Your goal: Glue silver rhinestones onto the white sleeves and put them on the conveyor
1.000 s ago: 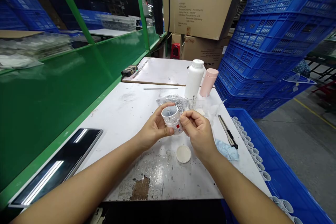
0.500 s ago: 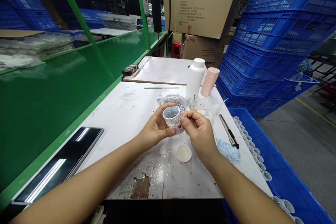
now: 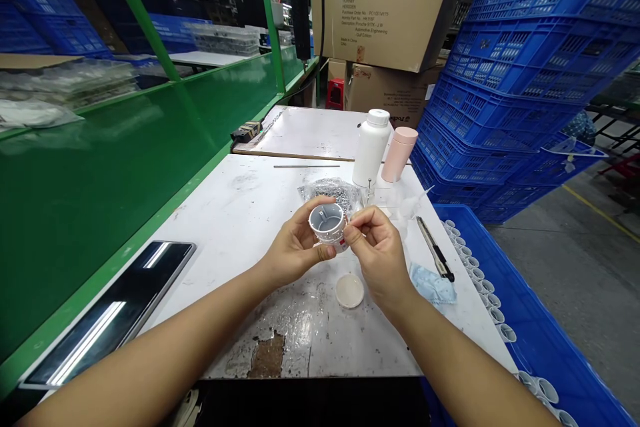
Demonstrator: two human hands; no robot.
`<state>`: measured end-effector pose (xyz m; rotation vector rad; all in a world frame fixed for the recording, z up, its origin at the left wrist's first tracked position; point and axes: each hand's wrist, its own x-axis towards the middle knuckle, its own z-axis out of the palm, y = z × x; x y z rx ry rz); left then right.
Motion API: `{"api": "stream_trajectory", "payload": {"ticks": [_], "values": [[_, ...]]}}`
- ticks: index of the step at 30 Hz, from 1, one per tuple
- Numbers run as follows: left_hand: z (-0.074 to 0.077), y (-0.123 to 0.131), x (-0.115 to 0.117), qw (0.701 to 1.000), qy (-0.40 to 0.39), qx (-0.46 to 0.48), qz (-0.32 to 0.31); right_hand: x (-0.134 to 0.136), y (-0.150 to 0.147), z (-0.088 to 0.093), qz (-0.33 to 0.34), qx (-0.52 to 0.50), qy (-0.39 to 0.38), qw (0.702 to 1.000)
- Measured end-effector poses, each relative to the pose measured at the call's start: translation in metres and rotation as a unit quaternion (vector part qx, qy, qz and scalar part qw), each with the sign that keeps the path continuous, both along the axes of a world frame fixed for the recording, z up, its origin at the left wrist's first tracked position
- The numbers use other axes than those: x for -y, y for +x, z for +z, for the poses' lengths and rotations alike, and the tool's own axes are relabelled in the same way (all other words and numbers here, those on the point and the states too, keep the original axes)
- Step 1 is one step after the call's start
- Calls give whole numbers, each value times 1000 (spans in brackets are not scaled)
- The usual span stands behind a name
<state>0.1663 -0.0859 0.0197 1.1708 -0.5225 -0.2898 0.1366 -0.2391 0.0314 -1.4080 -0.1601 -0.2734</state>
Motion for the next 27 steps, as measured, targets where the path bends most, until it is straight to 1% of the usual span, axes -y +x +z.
{"api": "stream_trajectory", "payload": {"ticks": [4,9,15,21,27], "values": [[-2,1,0,1000,10,16,9,-1,0,-3,-3,4,-2,1000],[-4,2,0,999,15,50,14,0,0,-5,8,4,17,1000],[-7,5,1,997,-3,82,12,1,2,-4,17,-1,38,999],[-5,3,1,1000,-6,27,0,2,3,-4,25,-34,64,997],[-6,3,4,999,-30,-26,-4,4,4,0,22,-64,86,994]]}}
